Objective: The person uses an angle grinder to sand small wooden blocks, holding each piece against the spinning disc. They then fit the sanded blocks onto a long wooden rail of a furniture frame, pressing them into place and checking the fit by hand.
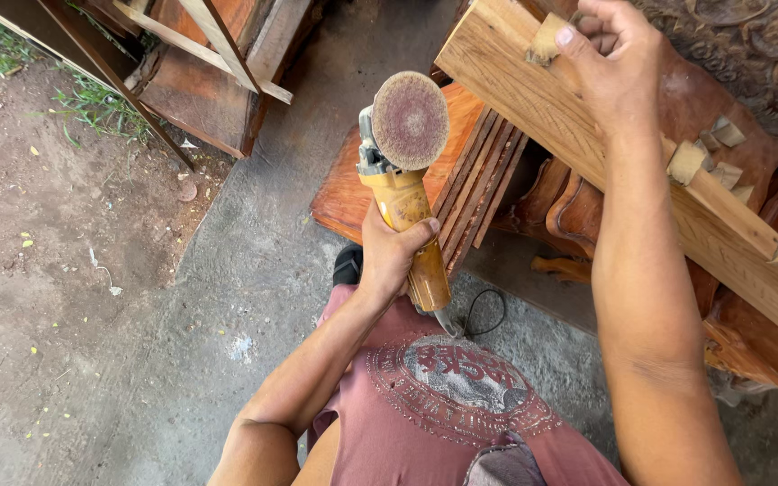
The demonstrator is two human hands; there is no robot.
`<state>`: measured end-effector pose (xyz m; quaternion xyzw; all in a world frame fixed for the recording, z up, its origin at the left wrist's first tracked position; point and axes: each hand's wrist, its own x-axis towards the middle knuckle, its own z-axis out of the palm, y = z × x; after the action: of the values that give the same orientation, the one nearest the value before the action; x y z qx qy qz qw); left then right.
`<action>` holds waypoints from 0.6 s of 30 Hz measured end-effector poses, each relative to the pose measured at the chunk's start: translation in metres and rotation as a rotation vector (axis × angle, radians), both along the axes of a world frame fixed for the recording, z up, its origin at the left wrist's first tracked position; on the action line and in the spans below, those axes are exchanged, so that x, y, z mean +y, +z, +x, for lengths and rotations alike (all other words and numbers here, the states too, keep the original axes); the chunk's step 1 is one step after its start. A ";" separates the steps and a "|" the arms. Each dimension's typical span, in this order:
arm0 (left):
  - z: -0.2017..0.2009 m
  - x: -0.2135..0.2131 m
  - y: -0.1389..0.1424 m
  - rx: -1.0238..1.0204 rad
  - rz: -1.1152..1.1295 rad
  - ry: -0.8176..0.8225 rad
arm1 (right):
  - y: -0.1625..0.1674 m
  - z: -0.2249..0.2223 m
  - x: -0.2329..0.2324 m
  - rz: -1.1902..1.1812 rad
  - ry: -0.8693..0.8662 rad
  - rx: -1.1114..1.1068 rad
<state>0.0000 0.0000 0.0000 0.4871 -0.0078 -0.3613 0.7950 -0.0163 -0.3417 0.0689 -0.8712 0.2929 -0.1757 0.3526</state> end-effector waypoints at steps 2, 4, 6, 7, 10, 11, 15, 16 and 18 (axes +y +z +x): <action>0.003 0.000 0.000 0.024 -0.047 0.008 | 0.011 -0.004 0.013 -0.013 0.074 -0.038; 0.007 0.001 0.000 0.053 -0.079 0.013 | 0.018 -0.002 0.023 -0.094 0.163 -0.048; 0.010 0.000 -0.001 0.090 -0.092 0.009 | 0.020 -0.002 0.030 -0.242 0.260 -0.027; 0.011 0.000 -0.002 0.095 -0.101 0.013 | 0.017 0.000 0.032 -0.264 0.282 -0.052; 0.012 -0.001 -0.005 0.119 -0.120 0.017 | 0.010 0.001 0.037 -0.360 0.289 -0.056; 0.013 0.000 -0.006 0.130 -0.121 0.013 | 0.008 0.002 0.039 -0.411 0.253 -0.012; 0.012 0.000 -0.010 0.116 -0.107 0.002 | 0.008 0.000 0.046 -0.580 0.230 0.009; 0.011 0.000 -0.010 0.109 -0.110 0.002 | 0.009 0.000 0.048 -0.623 0.258 -0.017; 0.010 0.001 -0.011 0.091 -0.117 0.002 | 0.011 0.003 0.054 -0.712 0.312 -0.075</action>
<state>0.0104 0.0006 -0.0112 0.4231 0.0076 -0.3811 0.8220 -0.0132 -0.2881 0.0795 -0.9661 0.0644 -0.2423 0.0611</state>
